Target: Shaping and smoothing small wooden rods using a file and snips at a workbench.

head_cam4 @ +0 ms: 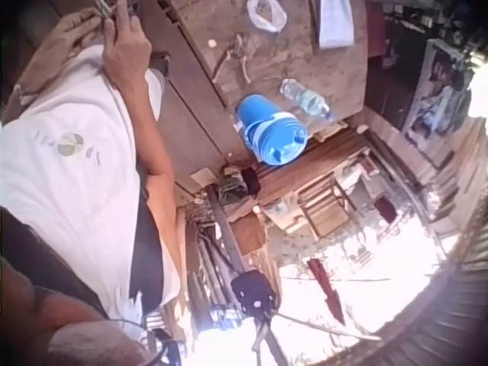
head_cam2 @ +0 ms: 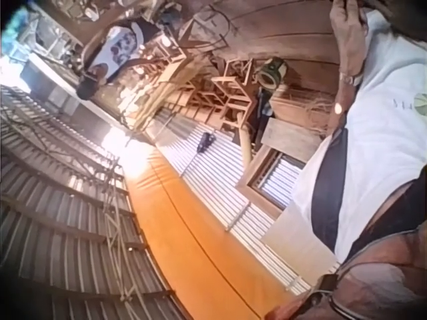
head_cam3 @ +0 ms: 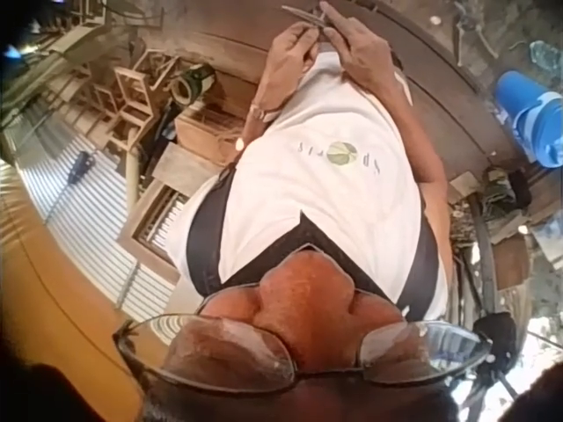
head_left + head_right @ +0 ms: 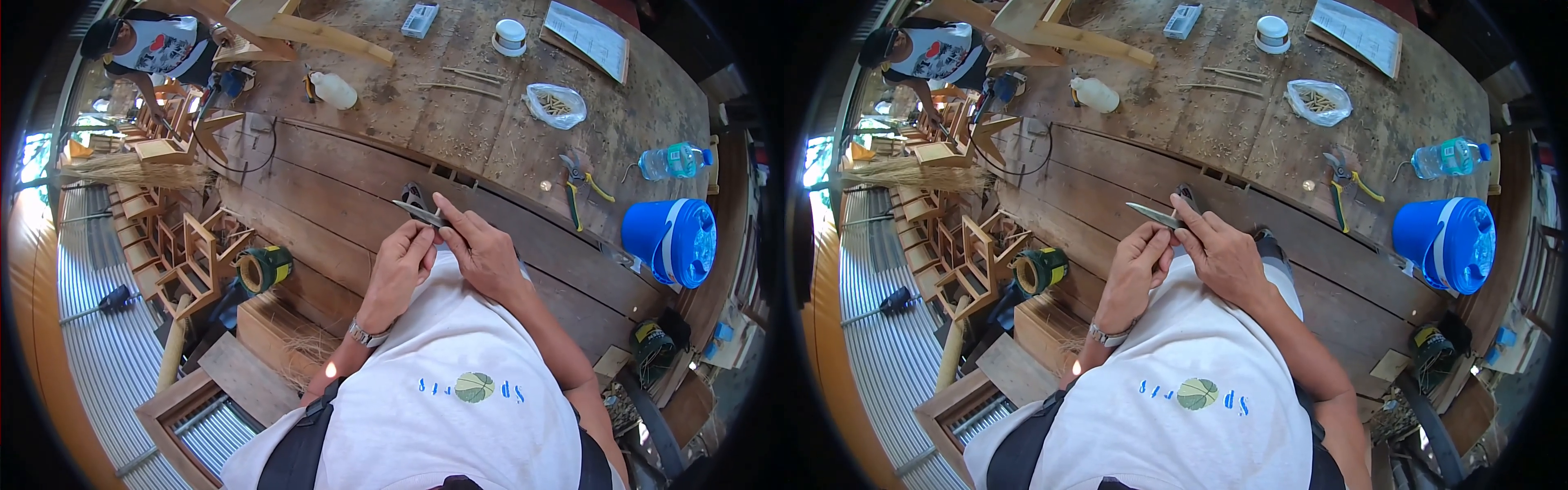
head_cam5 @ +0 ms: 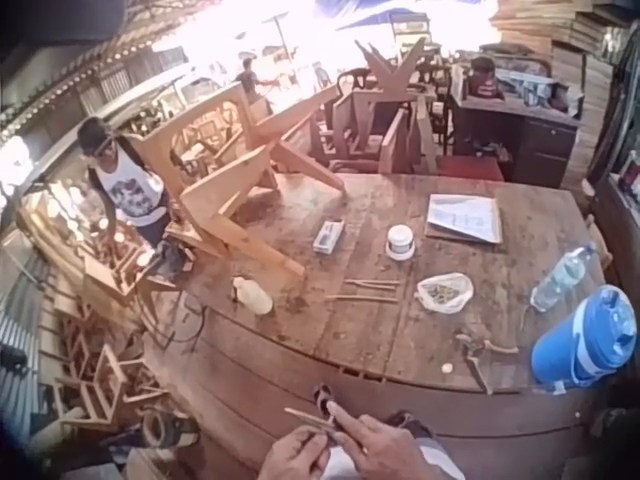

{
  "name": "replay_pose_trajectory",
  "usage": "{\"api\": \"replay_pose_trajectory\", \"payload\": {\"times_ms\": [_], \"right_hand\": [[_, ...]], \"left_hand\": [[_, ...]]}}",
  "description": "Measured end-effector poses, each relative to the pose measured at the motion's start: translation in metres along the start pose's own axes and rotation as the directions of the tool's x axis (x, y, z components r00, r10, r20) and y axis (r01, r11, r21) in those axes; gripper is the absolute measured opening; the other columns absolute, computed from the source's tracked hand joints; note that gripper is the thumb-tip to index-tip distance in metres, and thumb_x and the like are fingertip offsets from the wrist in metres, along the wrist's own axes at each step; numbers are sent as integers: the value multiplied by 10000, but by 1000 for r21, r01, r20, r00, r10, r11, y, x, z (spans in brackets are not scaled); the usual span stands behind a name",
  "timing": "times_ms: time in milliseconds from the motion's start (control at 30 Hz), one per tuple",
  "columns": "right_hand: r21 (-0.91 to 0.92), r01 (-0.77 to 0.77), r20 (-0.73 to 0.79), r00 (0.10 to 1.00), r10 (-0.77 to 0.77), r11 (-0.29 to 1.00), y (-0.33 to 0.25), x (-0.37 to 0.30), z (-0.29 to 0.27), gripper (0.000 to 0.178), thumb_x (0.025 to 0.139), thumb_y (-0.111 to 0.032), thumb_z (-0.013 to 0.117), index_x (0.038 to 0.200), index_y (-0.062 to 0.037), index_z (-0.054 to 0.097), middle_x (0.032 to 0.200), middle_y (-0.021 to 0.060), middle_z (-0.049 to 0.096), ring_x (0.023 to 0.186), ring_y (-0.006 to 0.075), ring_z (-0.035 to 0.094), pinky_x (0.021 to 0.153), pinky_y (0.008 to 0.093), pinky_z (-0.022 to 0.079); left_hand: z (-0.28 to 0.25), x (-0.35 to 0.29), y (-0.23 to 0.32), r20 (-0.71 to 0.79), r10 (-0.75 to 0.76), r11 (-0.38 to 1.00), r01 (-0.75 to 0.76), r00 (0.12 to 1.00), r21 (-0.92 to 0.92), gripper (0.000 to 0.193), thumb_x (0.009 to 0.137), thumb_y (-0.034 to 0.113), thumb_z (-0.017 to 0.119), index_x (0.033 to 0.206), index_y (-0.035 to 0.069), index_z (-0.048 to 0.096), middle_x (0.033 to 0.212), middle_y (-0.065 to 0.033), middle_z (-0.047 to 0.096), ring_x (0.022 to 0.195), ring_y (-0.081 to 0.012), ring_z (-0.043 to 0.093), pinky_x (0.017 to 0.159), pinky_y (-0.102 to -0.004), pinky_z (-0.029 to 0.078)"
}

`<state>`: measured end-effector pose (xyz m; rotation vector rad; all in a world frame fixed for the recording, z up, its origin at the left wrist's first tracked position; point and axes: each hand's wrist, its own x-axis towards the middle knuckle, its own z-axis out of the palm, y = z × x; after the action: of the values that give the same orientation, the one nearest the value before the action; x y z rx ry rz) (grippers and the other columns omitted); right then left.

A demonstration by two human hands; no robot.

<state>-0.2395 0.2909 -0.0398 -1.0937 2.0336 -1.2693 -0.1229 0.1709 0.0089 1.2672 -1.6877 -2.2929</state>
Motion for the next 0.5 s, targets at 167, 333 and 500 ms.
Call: {"api": "replay_pose_trajectory", "payload": {"times_ms": [167, 333, 500], "right_hand": [[49, -179, -226, 956, 185, 983, 46, 12, 1, 410, 1038, -211, 573, 1445, -162, 578, 925, 130, 660, 803, 271, 666, 749, 368, 522], [84, -38, 32, 999, 35, 996, 8, 1, -3, 435, 1023, -188, 594, 1456, -161, 565, 946, 155, 659, 802, 278, 667, 748, 363, 523], [25, 86, -2, 996, -86, 996, 13, 2, 5, 469, 1019, -250, 595, 1481, -197, 528, 915, 121, 641, 777, 343, 647, 697, 415, 530]], "left_hand": [[-1, -15, 3, 54, 33, 984, -41, 998, 172, 244, 1083, 219, 492, 985, 27, 606, 678, 55, 458, 537, -24, 342, 475, -188, 254], [-3, -8, 1, -37, -57, 997, 55, 998, -45, 257, 1073, 242, 510, 946, 37, 598, 661, 53, 451, 522, -19, 336, 458, -190, 238], [1, -2, -5, -27, -46, 994, 43, 999, -104, 249, 1070, 236, 520, 944, 36, 600, 650, 56, 453, 505, -18, 325, 442, -191, 226]]}}
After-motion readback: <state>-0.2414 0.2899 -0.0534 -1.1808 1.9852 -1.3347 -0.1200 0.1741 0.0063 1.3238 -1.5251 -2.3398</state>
